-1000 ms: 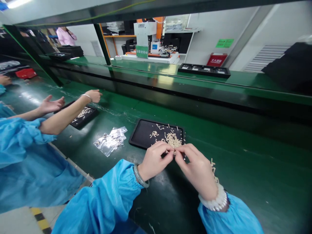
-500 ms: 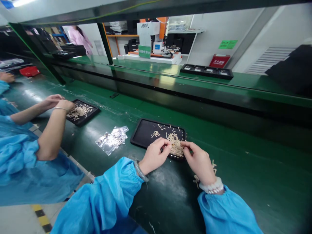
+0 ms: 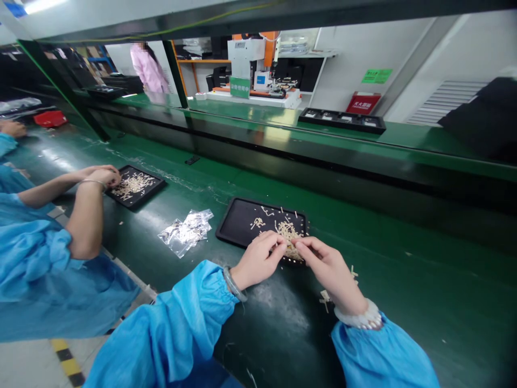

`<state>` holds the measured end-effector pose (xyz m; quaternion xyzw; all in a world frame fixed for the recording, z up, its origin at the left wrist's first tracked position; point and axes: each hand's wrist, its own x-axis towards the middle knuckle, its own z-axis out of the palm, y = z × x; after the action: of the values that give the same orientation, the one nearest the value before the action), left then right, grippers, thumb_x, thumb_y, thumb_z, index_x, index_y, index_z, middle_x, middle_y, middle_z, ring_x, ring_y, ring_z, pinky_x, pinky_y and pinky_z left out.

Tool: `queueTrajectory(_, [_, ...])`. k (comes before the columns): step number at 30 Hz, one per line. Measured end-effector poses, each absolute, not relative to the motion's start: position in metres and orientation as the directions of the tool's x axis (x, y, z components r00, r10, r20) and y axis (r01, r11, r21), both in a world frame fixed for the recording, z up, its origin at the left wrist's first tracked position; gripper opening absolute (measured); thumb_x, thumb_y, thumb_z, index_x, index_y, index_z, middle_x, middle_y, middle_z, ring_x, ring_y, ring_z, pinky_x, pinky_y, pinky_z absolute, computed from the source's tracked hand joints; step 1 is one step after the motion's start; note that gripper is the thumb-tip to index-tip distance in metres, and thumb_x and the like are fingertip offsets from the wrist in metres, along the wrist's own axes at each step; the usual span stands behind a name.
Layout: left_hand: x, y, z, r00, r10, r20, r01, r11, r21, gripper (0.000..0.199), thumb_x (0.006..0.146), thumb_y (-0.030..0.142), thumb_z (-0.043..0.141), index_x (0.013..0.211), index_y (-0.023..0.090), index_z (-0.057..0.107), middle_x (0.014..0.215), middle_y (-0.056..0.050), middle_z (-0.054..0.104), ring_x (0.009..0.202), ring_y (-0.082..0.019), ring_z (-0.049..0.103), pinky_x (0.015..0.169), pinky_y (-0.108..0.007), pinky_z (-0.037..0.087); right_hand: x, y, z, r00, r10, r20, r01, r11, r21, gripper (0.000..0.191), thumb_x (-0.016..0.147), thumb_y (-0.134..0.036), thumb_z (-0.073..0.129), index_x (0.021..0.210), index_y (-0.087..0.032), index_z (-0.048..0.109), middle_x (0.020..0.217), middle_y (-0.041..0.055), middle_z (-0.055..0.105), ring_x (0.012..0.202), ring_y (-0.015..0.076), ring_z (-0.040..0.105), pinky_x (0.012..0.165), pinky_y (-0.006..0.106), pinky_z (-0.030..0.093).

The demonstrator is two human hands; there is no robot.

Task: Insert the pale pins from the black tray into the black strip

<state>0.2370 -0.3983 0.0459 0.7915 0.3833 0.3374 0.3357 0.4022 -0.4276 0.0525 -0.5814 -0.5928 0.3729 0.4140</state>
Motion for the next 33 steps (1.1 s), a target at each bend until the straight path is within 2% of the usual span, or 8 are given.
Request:
queueTrajectory(4, [0.237,-0.399,0.045,0.489,0.829,0.271,0.38,-0.482,0.79,0.019,0.092,0.026,0.037,0.08,0.018,0.05,0.081,-0.001,0.054,0.081,-0.014,0.05,0.076,-0.025,0.04,0.4,-0.428,0.052,-0.013,1.0,0.026,0.332,0.029,-0.943,0.027,0.079,-0.044,0.056,0.088,-0.02,0.064,0.096,0.0066,0.066,0.088,0.0212,0.06,0.076,0.032,0.046])
queueTrajectory(11, [0.236,-0.396,0.048,0.507,0.821,0.263,0.434,-0.507,0.745,0.022,0.092,0.027,0.035,0.082,0.018,0.052,0.083,-0.001,0.056,0.082,-0.014,0.051,0.077,-0.026,0.04,0.398,-0.43,0.052,0.008,1.0,0.025,0.328,0.021,-0.945,0.025,0.078,-0.042,0.057,0.074,-0.018,0.06,0.075,0.0017,0.061,0.069,0.0154,0.055,0.064,0.027,0.043])
queueTrajectory(14, [0.232,-0.392,0.049,0.526,0.808,0.266,0.523,-0.553,0.648,0.019,0.09,0.033,0.041,0.089,0.019,0.054,0.09,-0.002,0.058,0.088,-0.015,0.052,0.081,-0.029,0.039,0.4,-0.431,0.056,0.048,0.998,0.048,0.33,0.03,-0.943,0.023,0.078,-0.041,0.057,0.072,-0.019,0.058,0.072,0.0005,0.058,0.065,0.0138,0.051,0.061,0.025,0.041])
queueTrajectory(18, [0.228,-0.386,0.044,0.572,0.79,0.22,0.676,-0.606,0.42,0.023,0.083,0.041,0.053,0.085,0.019,0.056,0.09,-0.002,0.059,0.089,-0.019,0.052,0.079,-0.033,0.037,0.401,-0.432,0.06,0.083,0.994,0.064,0.329,0.033,-0.944,0.023,0.078,-0.041,0.057,0.071,-0.019,0.058,0.069,-0.0001,0.056,0.063,0.0136,0.05,0.059,0.025,0.04])
queueTrajectory(21, [0.228,-0.384,0.037,0.584,0.794,0.172,0.723,-0.604,0.334,0.016,0.085,0.033,0.051,0.083,0.019,0.057,0.085,-0.001,0.06,0.086,-0.018,0.053,0.074,-0.032,0.036,0.402,-0.432,0.061,0.088,0.994,0.071,0.337,0.038,-0.941,0.024,0.077,-0.041,0.057,0.07,-0.019,0.058,0.07,0.0002,0.056,0.064,0.0139,0.05,0.059,0.025,0.04])
queueTrajectory(24, [0.228,-0.383,0.034,0.566,0.804,0.183,0.749,-0.595,0.292,0.011,0.086,0.022,0.047,0.085,0.019,0.058,0.085,-0.001,0.06,0.085,-0.017,0.053,0.073,-0.032,0.035,0.401,-0.432,0.062,0.091,0.993,0.073,0.346,0.037,-0.938,0.023,0.077,-0.041,0.057,0.071,-0.019,0.058,0.072,0.0007,0.057,0.065,0.0143,0.05,0.06,0.025,0.04])
queueTrajectory(28, [0.226,-0.383,0.036,0.568,0.793,0.221,0.741,-0.61,0.281,0.026,0.083,0.008,0.041,0.095,0.021,0.06,0.094,-0.002,0.058,0.092,-0.017,0.051,0.075,-0.032,0.035,0.401,-0.432,0.063,0.096,0.993,0.072,0.347,0.034,-0.937,0.024,0.077,-0.041,0.057,0.07,-0.019,0.058,0.071,0.0006,0.057,0.065,0.0141,0.05,0.06,0.025,0.04])
queueTrajectory(33, [0.226,-0.384,0.038,0.686,0.706,0.175,0.651,-0.704,0.283,0.036,0.083,0.005,0.041,0.094,0.027,0.066,0.093,-0.002,0.056,0.088,-0.016,0.049,0.076,-0.032,0.034,0.401,-0.432,0.065,0.093,0.992,0.081,0.351,0.043,-0.935,0.025,0.076,-0.043,0.057,0.069,-0.019,0.058,0.071,0.0012,0.057,0.064,0.015,0.051,0.059,0.026,0.041])
